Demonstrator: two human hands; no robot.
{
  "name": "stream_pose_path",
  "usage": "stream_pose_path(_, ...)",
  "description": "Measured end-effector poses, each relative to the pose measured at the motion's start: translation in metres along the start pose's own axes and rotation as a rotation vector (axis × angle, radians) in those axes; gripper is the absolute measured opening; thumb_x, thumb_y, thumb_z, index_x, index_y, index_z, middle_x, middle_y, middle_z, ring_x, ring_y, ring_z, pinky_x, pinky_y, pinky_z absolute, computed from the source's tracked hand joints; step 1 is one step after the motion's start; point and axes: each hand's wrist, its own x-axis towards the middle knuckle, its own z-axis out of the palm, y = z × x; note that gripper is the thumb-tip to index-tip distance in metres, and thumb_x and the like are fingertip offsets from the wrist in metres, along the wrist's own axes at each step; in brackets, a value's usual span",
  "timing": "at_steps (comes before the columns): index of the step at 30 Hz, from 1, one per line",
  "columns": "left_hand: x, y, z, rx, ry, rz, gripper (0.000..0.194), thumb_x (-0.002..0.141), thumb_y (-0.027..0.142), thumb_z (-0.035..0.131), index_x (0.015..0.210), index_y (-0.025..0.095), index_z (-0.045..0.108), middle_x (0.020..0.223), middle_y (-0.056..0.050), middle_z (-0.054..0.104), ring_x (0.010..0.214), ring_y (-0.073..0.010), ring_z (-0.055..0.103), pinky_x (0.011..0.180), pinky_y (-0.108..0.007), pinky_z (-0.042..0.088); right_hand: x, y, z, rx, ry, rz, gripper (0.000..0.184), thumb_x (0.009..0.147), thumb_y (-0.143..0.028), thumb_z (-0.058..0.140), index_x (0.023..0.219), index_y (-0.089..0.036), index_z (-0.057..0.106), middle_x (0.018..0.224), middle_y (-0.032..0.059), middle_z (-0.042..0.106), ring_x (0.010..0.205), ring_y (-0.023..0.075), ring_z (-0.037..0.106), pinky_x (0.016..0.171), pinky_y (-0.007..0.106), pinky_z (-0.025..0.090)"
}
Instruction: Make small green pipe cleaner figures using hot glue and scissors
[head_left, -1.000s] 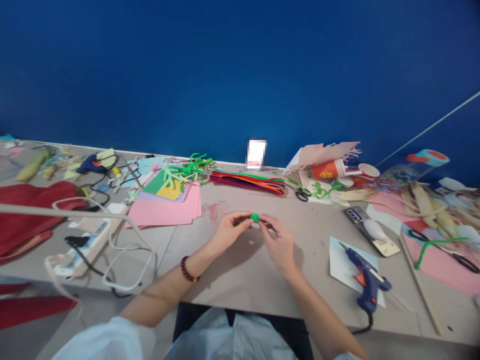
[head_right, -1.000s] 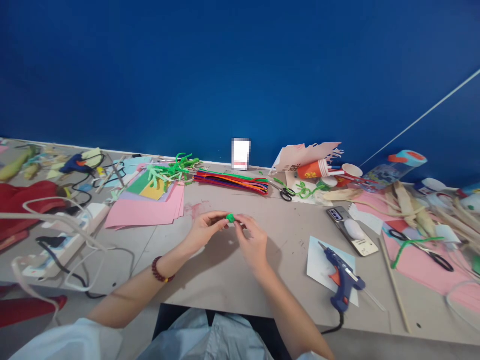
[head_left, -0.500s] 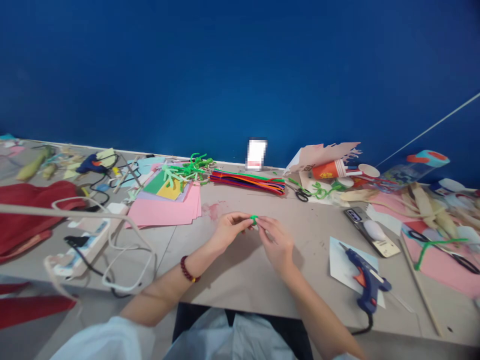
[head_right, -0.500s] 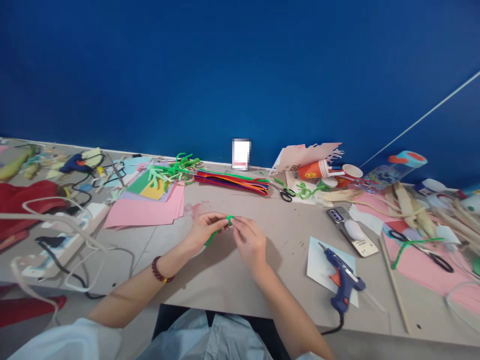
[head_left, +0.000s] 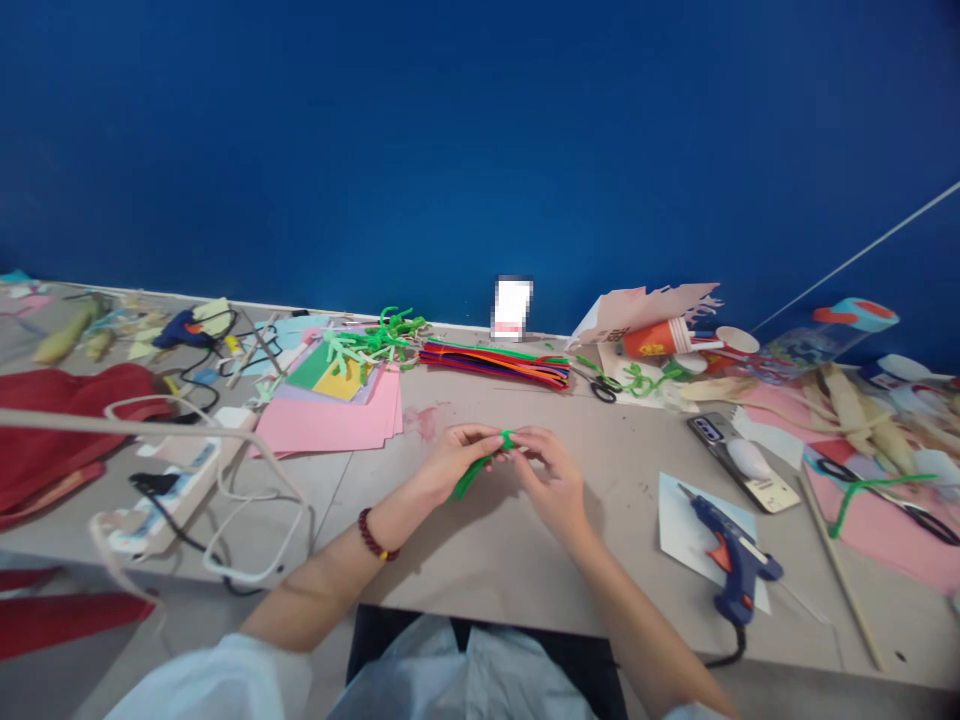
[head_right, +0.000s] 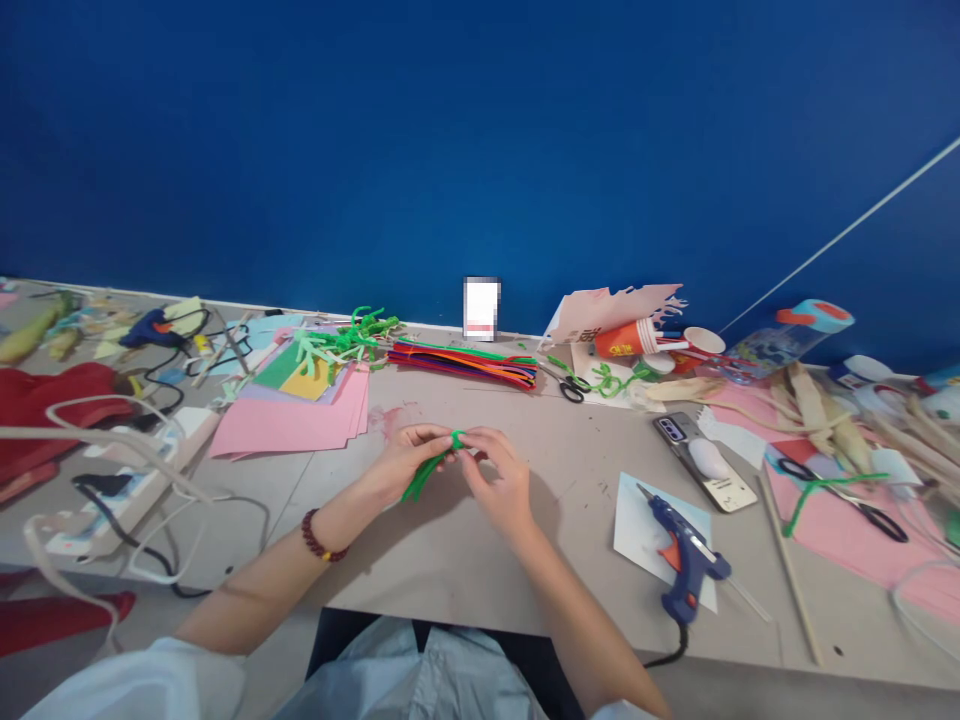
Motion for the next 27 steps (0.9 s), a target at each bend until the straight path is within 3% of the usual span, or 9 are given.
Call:
stream_pose_path(3, -0.0003, 0.0012, -0.0006, -0.026, -0.006, -0.042, 0.027, 0.062, 0.034, 0.075, 0.079, 0.013, 0.071, 0.067, -0.005, 0.069, 0.058, -0.0107, 0.060, 0.051, -0.019, 0.044, -0.0006, 0.0002, 0.0008, 0.117, 0.026, 0.134, 0.018, 0.082, -0.022, 0.055, 0.098, -0.022, 0.064, 0.093, 0.0060, 0.064, 0.080, 0.0161, 0.063, 0.068, 0.029, 0.054)
stream_pose_path(5, -0.0005, 0.0013, -0.0009, -0.033, -0.002, -0.055, 0.027, 0.063, 0.034, 0.075, 0.081, 0.014, 0.071, 0.069, -0.005, 0.069, 0.059, -0.0108, 0.061, 0.051, -0.019, 0.044, -0.0011, 0.0000, 0.0008, 0.125, 0.036, 0.150, 0.019, 0.083, -0.022, 0.054, 0.099, -0.023, 0.064, 0.095, 0.0062, 0.065, 0.081, 0.0162, 0.062, 0.069, 0.030, 0.053)
stream_pose_path(13, 0.0002, -0.0007, 0.0000, -0.041, 0.005, -0.017, 0.027, 0.060, 0.033, 0.077, 0.077, 0.013, 0.071, 0.072, -0.006, 0.070, 0.067, -0.0133, 0.064, 0.057, -0.021, 0.047, -0.0003, 0.0020, -0.0026, -0.080, -0.019, -0.118, 0.027, 0.081, -0.012, 0.053, 0.103, -0.024, 0.065, 0.097, 0.0064, 0.064, 0.089, 0.0176, 0.061, 0.078, 0.033, 0.051)
stream_pose_path(17, 0.0007, -0.0027, 0.0017, -0.050, -0.001, -0.014, 0.025, 0.058, 0.030, 0.078, 0.072, 0.012, 0.070, 0.065, -0.003, 0.068, 0.058, -0.0098, 0.059, 0.059, -0.021, 0.047, 0.0003, 0.0037, -0.0027, -0.122, -0.021, -0.151, 0.024, 0.081, -0.012, 0.054, 0.098, -0.024, 0.065, 0.096, 0.0068, 0.065, 0.089, 0.0178, 0.061, 0.080, 0.034, 0.051)
stream_pose_path(23, -0.0023, 0.0015, 0.0059, 0.034, 0.066, 0.082, 0.029, 0.055, 0.032, 0.079, 0.074, 0.013, 0.069, 0.071, -0.004, 0.069, 0.061, -0.0106, 0.059, 0.061, -0.023, 0.048, 0.0008, -0.0003, -0.0011, 0.107, -0.026, 0.128, 0.014, 0.082, -0.023, 0.054, 0.091, -0.022, 0.066, 0.094, 0.0071, 0.065, 0.088, 0.0183, 0.061, 0.068, 0.029, 0.053)
stream_pose_path(27, -0.0049, 0.0025, 0.0067, 0.147, 0.083, 0.167, 0.031, 0.059, 0.032, 0.077, 0.083, 0.014, 0.068, 0.074, -0.005, 0.069, 0.065, -0.0125, 0.061, 0.062, -0.024, 0.048, 0.0003, 0.0017, 0.0007, 0.314, 0.035, 0.339, 0.016, 0.081, -0.029, 0.057, 0.092, -0.021, 0.064, 0.090, 0.0059, 0.066, 0.075, 0.0152, 0.063, 0.062, 0.028, 0.055)
